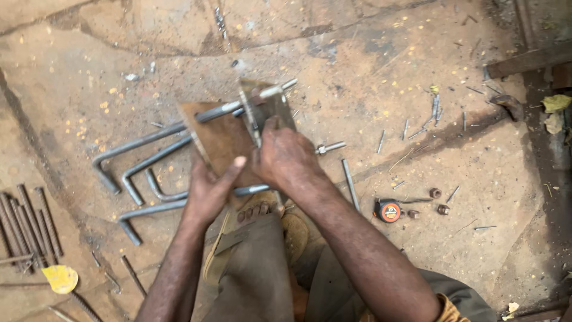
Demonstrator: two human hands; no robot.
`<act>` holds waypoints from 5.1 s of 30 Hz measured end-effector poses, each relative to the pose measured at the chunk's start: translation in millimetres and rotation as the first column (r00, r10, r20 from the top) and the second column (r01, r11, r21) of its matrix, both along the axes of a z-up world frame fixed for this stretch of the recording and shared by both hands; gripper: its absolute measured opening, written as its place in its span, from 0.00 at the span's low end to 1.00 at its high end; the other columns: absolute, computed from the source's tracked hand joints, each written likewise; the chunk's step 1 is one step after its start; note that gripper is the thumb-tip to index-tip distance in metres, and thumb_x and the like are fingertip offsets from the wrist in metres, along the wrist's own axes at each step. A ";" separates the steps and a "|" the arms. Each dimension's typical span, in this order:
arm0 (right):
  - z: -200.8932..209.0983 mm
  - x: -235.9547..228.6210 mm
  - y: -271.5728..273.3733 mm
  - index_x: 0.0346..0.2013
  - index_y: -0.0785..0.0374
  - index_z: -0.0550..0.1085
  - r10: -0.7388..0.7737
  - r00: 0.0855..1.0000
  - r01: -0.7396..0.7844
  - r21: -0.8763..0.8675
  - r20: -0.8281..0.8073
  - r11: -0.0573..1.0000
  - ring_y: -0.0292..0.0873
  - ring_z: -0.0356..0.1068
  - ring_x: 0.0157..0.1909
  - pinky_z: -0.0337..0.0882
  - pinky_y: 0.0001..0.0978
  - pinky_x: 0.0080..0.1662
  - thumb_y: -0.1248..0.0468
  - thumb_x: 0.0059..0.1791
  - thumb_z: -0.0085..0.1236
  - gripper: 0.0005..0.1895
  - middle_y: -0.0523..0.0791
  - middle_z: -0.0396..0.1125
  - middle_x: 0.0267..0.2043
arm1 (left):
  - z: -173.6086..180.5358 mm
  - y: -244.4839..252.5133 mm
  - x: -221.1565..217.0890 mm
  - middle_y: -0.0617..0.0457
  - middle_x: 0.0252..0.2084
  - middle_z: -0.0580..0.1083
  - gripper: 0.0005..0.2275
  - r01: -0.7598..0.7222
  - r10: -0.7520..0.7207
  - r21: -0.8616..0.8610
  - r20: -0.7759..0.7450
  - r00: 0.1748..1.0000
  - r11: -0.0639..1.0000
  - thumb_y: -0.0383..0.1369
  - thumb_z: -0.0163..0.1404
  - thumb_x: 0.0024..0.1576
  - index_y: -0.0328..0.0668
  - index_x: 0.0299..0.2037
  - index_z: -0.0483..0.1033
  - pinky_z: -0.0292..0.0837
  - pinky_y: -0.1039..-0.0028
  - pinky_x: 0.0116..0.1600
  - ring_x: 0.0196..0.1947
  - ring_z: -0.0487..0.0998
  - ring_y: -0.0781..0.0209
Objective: The person assembles a metal frame by inserting threaded rods through a metal plate and securing them with nuts. They use a metal ruler to measure spacing and a tape measure to check dimensions.
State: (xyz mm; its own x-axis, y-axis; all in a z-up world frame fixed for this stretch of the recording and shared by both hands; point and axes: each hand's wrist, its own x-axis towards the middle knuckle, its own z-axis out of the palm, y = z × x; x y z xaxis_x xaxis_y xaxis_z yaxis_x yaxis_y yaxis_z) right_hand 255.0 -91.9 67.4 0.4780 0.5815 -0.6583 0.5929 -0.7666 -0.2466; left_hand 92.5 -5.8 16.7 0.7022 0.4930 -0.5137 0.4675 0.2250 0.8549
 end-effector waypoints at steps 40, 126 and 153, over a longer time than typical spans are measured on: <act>18.3 29.1 -15.5 0.56 0.66 0.76 -0.281 0.955 0.258 0.205 0.095 0.944 0.38 0.72 0.18 0.78 0.32 0.28 0.69 0.51 0.52 0.18 0.49 0.75 0.22 | -89.3 106.7 -54.0 0.58 0.48 0.80 0.17 0.913 -0.855 -0.161 -0.440 0.274 0.376 0.51 0.48 0.61 0.59 0.52 0.83 0.73 0.58 0.61 0.49 0.80 0.62; 21.4 75.3 -29.0 0.47 0.67 0.81 -0.370 0.929 0.370 0.028 0.011 0.929 0.43 0.76 0.27 0.77 0.40 0.35 0.63 0.51 0.62 0.13 0.53 0.76 0.29 | -77.9 102.5 -224.1 0.55 0.33 0.79 0.13 0.613 -0.375 0.747 -0.508 0.776 0.257 0.41 0.59 0.55 0.51 0.48 0.82 0.77 0.67 0.29 0.27 0.80 0.58; -3.0 112.5 -33.9 0.49 0.73 0.79 -0.143 0.984 0.140 0.037 0.106 0.989 0.50 0.76 0.27 0.78 0.42 0.29 0.66 0.53 0.65 0.13 0.59 0.75 0.35 | -125.1 32.3 -297.1 0.51 0.30 0.79 0.17 -0.477 0.468 0.055 -0.320 0.824 0.877 0.46 0.56 0.60 0.37 0.40 0.80 0.74 0.77 0.32 0.27 0.77 0.67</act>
